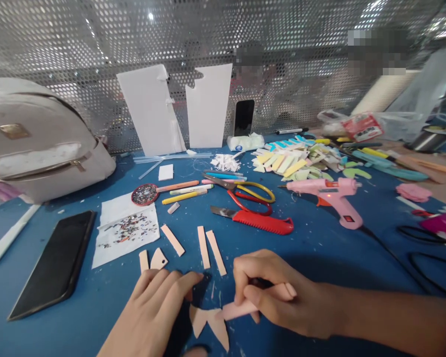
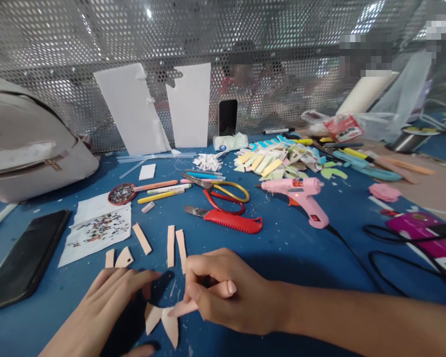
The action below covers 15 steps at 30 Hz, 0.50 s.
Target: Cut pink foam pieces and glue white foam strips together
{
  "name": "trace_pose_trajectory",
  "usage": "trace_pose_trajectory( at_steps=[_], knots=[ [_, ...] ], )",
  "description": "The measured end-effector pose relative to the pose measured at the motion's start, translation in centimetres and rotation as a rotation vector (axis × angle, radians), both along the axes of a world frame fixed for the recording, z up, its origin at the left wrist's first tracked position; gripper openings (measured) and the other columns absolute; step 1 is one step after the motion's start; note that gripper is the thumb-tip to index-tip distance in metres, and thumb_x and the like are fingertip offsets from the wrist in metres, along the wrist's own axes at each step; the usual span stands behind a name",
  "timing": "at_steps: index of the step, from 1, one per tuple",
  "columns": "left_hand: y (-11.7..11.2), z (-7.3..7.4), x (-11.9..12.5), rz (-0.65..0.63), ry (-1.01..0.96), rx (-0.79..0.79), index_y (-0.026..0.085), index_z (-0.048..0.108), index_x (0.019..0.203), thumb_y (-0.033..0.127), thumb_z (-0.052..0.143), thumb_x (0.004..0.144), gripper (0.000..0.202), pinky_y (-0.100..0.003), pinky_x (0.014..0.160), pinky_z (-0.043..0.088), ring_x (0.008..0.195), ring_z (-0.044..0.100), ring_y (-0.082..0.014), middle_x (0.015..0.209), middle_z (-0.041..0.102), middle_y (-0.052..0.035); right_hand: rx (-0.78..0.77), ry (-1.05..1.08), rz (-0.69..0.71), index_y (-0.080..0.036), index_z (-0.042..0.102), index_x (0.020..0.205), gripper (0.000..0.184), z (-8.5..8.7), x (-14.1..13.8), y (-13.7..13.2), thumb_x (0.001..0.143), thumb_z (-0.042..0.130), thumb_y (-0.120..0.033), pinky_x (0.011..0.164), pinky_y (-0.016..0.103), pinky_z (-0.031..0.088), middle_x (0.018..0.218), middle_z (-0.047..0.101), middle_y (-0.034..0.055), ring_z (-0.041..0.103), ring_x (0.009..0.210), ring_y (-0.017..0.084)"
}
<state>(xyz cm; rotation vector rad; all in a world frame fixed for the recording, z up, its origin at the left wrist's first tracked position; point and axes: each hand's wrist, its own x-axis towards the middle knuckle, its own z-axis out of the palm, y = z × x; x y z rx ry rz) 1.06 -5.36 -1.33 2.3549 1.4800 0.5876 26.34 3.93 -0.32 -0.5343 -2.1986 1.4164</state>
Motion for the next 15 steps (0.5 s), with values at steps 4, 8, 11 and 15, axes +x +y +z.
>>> trace_pose_trajectory(
  at_steps=[4, 8, 11, 15],
  knots=[
    [0.8, 0.0, -0.1, -0.026, -0.051, -0.047, 0.037, 0.036, 0.143, 0.024, 0.074, 0.089, 0.067, -0.033, 0.092, 0.046, 0.093, 0.066, -0.0203, 0.103, 0.069, 0.0040, 0.053, 0.003, -0.008, -0.017, 0.053, 0.076, 0.017, -0.3, 0.0, 0.0, 0.092, 0.047, -0.019, 0.054, 0.019, 0.040, 0.060, 0.056, -0.0035, 0.051, 0.052, 0.008],
    [0.9, 0.0, -0.5, -0.053, -0.117, -0.079, 0.040, 0.031, 0.148, 0.027, 0.060, 0.098, 0.060, -0.027, 0.089, 0.050, 0.097, 0.067, -0.0180, 0.110, 0.070, 0.0028, 0.135, 0.056, -0.002, -0.017, 0.054, 0.077, 0.014, -0.6, 0.1, -0.2, 0.089, 0.047, -0.018, 0.053, 0.020, 0.037, 0.061, 0.056, -0.0034, 0.049, 0.052, 0.008],
    [-0.1, -0.4, -0.5, -0.001, -0.086, -0.061, 0.038, 0.027, 0.153, 0.047, 0.056, 0.101, 0.060, -0.032, 0.096, 0.051, 0.114, 0.064, -0.0226, 0.127, 0.066, -0.0029, 0.217, 0.068, -0.001, -0.018, 0.053, 0.076, 0.012, -0.7, 0.1, -0.3, 0.087, 0.047, -0.017, 0.055, 0.021, 0.035, 0.062, 0.054, -0.0037, 0.047, 0.054, 0.009],
    [-1.5, -0.9, 0.4, 0.074, 0.051, -0.039, 0.033, 0.011, 0.161, 0.071, 0.066, 0.083, 0.103, -0.050, 0.105, 0.044, 0.124, 0.057, -0.0351, 0.138, 0.057, -0.0130, 0.331, 0.115, 0.004, -0.020, 0.047, 0.075, 0.012, -0.7, 0.0, -0.4, 0.086, 0.045, -0.014, 0.057, 0.022, 0.037, 0.061, 0.050, -0.0048, 0.043, 0.054, 0.009]
  ],
)
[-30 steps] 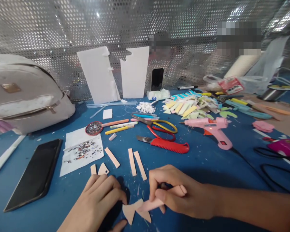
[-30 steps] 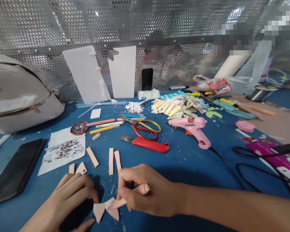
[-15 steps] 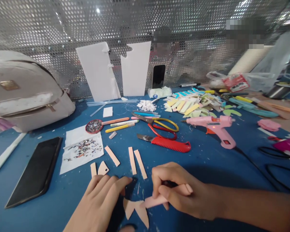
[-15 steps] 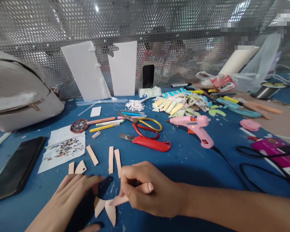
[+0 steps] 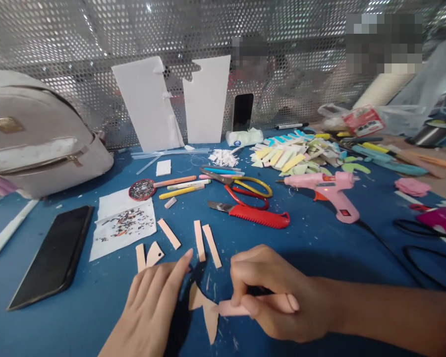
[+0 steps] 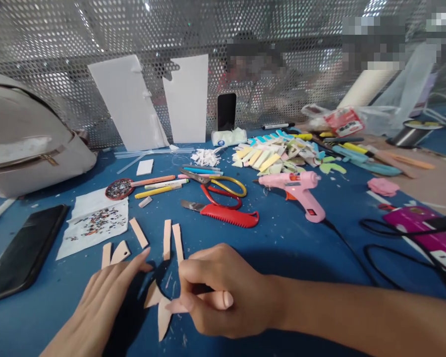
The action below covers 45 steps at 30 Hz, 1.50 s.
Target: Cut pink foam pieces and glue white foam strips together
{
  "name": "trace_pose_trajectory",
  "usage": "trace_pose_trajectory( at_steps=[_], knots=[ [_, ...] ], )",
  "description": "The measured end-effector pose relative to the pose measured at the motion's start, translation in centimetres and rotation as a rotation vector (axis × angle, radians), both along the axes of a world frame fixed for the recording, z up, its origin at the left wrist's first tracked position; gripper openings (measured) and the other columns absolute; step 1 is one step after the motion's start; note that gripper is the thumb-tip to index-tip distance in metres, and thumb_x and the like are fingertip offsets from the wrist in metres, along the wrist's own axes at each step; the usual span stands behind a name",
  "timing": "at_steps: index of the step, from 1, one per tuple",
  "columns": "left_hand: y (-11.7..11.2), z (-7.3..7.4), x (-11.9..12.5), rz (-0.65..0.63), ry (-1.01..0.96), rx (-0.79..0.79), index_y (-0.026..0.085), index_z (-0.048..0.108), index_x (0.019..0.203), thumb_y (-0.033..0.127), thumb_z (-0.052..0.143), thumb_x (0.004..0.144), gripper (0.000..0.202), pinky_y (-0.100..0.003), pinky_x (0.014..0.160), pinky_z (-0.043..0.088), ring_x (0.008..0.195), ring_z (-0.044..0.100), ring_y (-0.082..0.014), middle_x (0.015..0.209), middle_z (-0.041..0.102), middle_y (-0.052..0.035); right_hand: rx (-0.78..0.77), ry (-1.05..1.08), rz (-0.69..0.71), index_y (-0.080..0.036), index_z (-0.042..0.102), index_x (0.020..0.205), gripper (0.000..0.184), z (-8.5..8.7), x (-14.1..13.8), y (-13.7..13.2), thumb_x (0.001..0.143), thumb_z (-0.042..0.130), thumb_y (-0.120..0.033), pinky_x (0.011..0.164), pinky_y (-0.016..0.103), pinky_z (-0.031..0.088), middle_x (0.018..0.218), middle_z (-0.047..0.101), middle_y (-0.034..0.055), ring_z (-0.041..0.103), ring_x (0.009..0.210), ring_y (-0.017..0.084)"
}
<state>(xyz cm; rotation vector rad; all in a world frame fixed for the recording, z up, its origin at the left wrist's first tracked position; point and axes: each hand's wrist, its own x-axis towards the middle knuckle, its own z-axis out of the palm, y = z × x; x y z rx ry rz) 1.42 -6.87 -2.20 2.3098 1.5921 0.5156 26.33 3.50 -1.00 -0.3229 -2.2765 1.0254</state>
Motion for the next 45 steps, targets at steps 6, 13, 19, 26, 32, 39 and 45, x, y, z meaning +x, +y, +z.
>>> trace_pose_trajectory(
  at_steps=[6, 13, 19, 26, 32, 39, 45],
  knots=[
    [0.1, 0.0, 1.8, 0.015, 0.021, -0.019, 0.030, -0.003, 0.162, 0.036, 0.077, 0.086, 0.110, -0.052, 0.103, 0.042, 0.112, 0.058, -0.0313, 0.121, 0.060, -0.0085, 0.041, -0.037, 0.000, -0.022, 0.043, 0.076, 0.014, 0.1, 0.0, -0.4, 0.090, 0.044, -0.017, 0.060, 0.024, 0.040, 0.062, 0.052, -0.0037, 0.046, 0.054, 0.011],
    [0.7, 0.5, 1.9, 0.020, -0.059, -0.049, 0.031, 0.006, 0.160, 0.008, 0.057, 0.083, 0.095, -0.050, 0.102, 0.039, 0.108, 0.056, -0.0278, 0.120, 0.060, -0.0055, 0.025, -0.050, 0.005, -0.022, 0.045, 0.077, 0.014, 0.4, 0.1, -0.2, 0.090, 0.044, -0.018, 0.061, 0.024, 0.040, 0.063, 0.054, -0.0027, 0.048, 0.057, 0.012],
    [1.2, 0.9, 1.7, 0.010, -0.059, -0.073, 0.034, 0.006, 0.158, 0.008, 0.065, 0.079, 0.102, -0.053, 0.105, 0.033, 0.109, 0.056, -0.0289, 0.123, 0.062, -0.0045, 0.012, -0.060, -0.062, -0.022, 0.046, 0.077, 0.015, 0.6, 0.1, -0.1, 0.091, 0.045, -0.017, 0.060, 0.023, 0.040, 0.061, 0.052, -0.0031, 0.049, 0.055, 0.012],
    [1.6, 0.3, 1.5, -0.017, -0.019, -0.041, 0.034, 0.007, 0.159, 0.030, 0.083, 0.078, 0.112, -0.048, 0.103, 0.039, 0.109, 0.059, -0.0299, 0.126, 0.063, -0.0053, 0.017, -0.035, -0.049, -0.022, 0.042, 0.074, 0.019, 0.0, 0.4, -0.1, 0.093, 0.041, -0.019, 0.058, 0.026, 0.036, 0.059, 0.048, -0.0041, 0.041, 0.050, 0.011],
    [2.1, 0.1, 2.3, -0.077, -0.030, -0.030, 0.032, 0.007, 0.159, 0.014, 0.075, 0.075, 0.109, -0.047, 0.100, 0.040, 0.108, 0.058, -0.0295, 0.126, 0.063, -0.0060, -0.007, -0.047, -0.031, -0.022, 0.040, 0.074, 0.018, 0.4, 0.3, -0.1, 0.090, 0.041, -0.015, 0.056, 0.024, 0.037, 0.059, 0.050, -0.0038, 0.044, 0.051, 0.011],
    [2.4, -0.3, 3.0, -0.081, -0.074, -0.008, 0.030, 0.006, 0.159, 0.005, 0.062, 0.072, 0.106, -0.047, 0.098, 0.040, 0.104, 0.056, -0.0279, 0.121, 0.063, -0.0041, -0.031, -0.037, -0.029, -0.022, 0.040, 0.074, 0.015, 0.2, 0.3, 0.1, 0.086, 0.041, -0.013, 0.057, 0.023, 0.038, 0.060, 0.053, -0.0032, 0.046, 0.054, 0.011],
    [2.6, -0.1, 3.2, -0.060, -0.136, -0.049, 0.032, 0.008, 0.157, 0.000, 0.056, 0.072, 0.103, -0.046, 0.096, 0.040, 0.103, 0.055, -0.0276, 0.114, 0.064, -0.0027, -0.053, -0.068, -0.093, -0.021, 0.043, 0.076, 0.018, 0.3, 0.4, 0.0, 0.093, 0.040, -0.017, 0.059, 0.025, 0.037, 0.062, 0.054, -0.0027, 0.048, 0.057, 0.012]
  ],
)
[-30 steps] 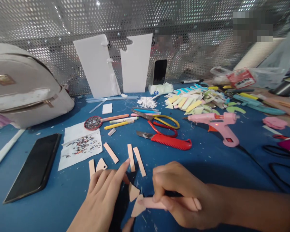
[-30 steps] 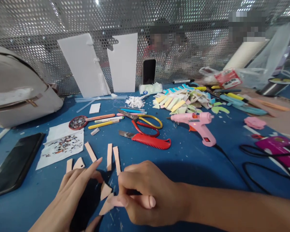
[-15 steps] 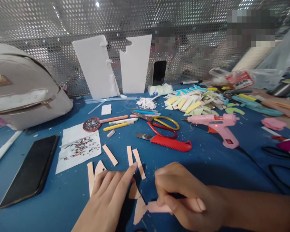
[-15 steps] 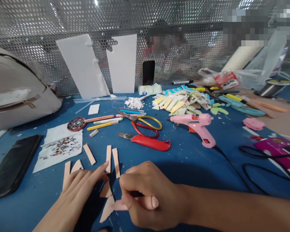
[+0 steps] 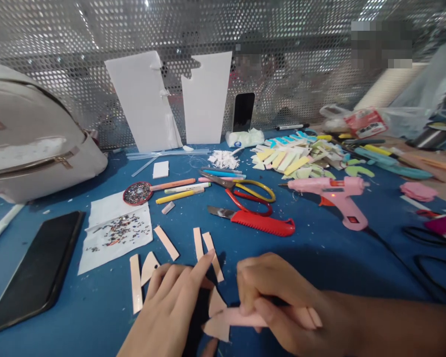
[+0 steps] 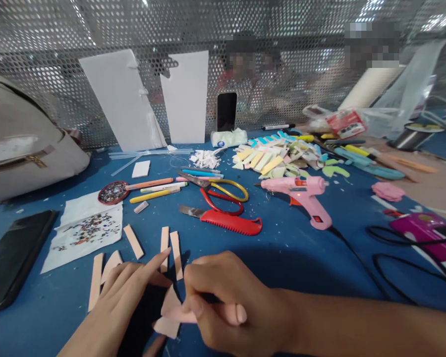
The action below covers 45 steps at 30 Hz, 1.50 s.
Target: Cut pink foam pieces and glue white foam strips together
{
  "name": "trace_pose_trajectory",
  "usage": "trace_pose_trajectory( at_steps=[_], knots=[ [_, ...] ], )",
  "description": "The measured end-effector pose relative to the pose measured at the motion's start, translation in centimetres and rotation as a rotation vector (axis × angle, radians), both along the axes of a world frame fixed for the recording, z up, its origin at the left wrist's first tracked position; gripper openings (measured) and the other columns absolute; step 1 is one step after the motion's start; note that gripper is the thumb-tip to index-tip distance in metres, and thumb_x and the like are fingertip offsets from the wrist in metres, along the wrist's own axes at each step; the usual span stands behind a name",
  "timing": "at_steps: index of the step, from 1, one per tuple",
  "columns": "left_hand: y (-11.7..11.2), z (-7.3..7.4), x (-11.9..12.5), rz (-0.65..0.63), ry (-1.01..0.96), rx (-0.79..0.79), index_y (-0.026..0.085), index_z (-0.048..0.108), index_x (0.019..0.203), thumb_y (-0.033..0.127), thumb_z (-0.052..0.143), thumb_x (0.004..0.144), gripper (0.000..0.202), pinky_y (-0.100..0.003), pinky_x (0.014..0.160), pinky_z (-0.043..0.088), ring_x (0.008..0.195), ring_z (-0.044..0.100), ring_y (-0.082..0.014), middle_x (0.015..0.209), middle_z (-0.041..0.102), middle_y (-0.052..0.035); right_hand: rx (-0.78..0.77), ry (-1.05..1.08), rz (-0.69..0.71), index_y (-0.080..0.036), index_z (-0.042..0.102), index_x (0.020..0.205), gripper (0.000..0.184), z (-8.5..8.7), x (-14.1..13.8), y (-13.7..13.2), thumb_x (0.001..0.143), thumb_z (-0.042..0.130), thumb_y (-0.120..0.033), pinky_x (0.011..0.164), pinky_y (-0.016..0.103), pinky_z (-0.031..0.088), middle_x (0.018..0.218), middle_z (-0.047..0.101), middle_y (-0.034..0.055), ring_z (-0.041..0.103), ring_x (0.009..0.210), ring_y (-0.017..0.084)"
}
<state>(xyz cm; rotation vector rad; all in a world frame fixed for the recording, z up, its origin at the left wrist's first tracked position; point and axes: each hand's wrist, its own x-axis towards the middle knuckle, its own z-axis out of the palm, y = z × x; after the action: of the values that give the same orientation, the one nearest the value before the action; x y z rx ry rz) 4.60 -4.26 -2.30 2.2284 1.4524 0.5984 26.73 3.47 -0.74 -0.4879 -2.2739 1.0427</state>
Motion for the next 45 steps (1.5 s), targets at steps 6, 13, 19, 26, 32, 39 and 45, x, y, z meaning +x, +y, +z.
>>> trace_pose_trajectory(
  at_steps=[6, 13, 19, 26, 32, 39, 45],
  knots=[
    [0.0, 0.3, -0.1, -0.007, -0.002, -0.036, 0.034, 0.004, 0.158, -0.001, 0.060, 0.074, 0.107, -0.047, 0.100, 0.040, 0.107, 0.057, -0.0274, 0.119, 0.064, -0.0031, 0.015, -0.016, -0.004, -0.021, 0.044, 0.077, 0.021, -0.1, -0.1, -0.1, 0.098, 0.041, -0.021, 0.060, 0.027, 0.037, 0.066, 0.057, -0.0012, 0.050, 0.058, 0.012],
    [0.5, 0.1, -1.5, -0.040, 0.005, 0.022, 0.037, 0.017, 0.157, 0.024, 0.082, 0.079, 0.103, -0.039, 0.097, 0.048, 0.108, 0.064, -0.0268, 0.126, 0.068, -0.0021, 0.036, 0.185, 0.028, -0.023, 0.036, 0.070, 0.038, -1.3, 0.0, -0.3, 0.103, 0.027, -0.040, 0.051, 0.028, 0.032, 0.052, 0.046, -0.0027, 0.044, 0.046, 0.012],
    [1.4, 0.5, -1.8, -0.071, 0.037, 0.138, 0.035, 0.036, 0.149, 0.014, 0.055, 0.093, 0.063, -0.033, 0.094, 0.048, 0.104, 0.066, -0.0211, 0.121, 0.073, 0.0016, 0.161, 0.048, 0.110, -0.024, 0.030, 0.069, 0.028, -1.6, -0.3, -0.6, 0.094, 0.032, -0.037, 0.050, 0.029, 0.033, 0.049, 0.043, -0.0040, 0.041, 0.044, 0.012],
    [1.5, 0.7, -1.7, -0.094, 0.029, 0.138, 0.031, 0.032, 0.150, 0.009, 0.046, 0.097, 0.060, -0.035, 0.099, 0.042, 0.103, 0.065, -0.0191, 0.117, 0.074, 0.0013, 0.058, 0.166, 0.094, -0.025, 0.022, 0.070, 0.025, -0.9, -0.6, -0.1, 0.092, 0.031, -0.031, 0.044, 0.028, 0.024, 0.049, 0.025, -0.0081, 0.025, 0.038, 0.011],
    [1.4, 0.9, -2.2, -0.135, 0.055, 0.153, 0.029, 0.031, 0.152, 0.005, 0.043, 0.097, 0.060, -0.032, 0.098, 0.043, 0.102, 0.065, -0.0173, 0.120, 0.074, -0.0009, 0.041, 0.095, 0.076, -0.025, 0.020, 0.069, 0.027, -1.0, -0.3, 0.1, 0.092, 0.033, -0.030, 0.045, 0.028, 0.027, 0.046, 0.033, -0.0069, 0.029, 0.039, 0.011],
    [1.0, 1.0, -2.0, -0.115, 0.050, 0.181, 0.025, 0.035, 0.149, 0.004, 0.044, 0.096, 0.059, -0.031, 0.102, 0.032, 0.099, 0.061, -0.0156, 0.110, 0.072, 0.0016, 0.104, 0.198, 0.193, -0.024, 0.039, 0.078, 0.025, -1.8, -0.6, -0.1, 0.098, 0.035, -0.037, 0.052, 0.024, 0.034, 0.056, 0.052, -0.0033, 0.046, 0.050, 0.013],
    [0.9, 0.6, -2.2, -0.134, 0.110, 0.281, 0.020, 0.036, 0.150, 0.006, 0.043, 0.100, 0.052, -0.036, 0.102, 0.029, 0.092, 0.061, -0.0181, 0.103, 0.071, -0.0021, 0.005, 0.177, 0.084, -0.023, 0.038, 0.072, 0.016, -1.2, -0.6, 0.3, 0.086, 0.046, -0.024, 0.051, 0.022, 0.032, 0.054, 0.041, -0.0066, 0.038, 0.046, 0.010]
  ],
)
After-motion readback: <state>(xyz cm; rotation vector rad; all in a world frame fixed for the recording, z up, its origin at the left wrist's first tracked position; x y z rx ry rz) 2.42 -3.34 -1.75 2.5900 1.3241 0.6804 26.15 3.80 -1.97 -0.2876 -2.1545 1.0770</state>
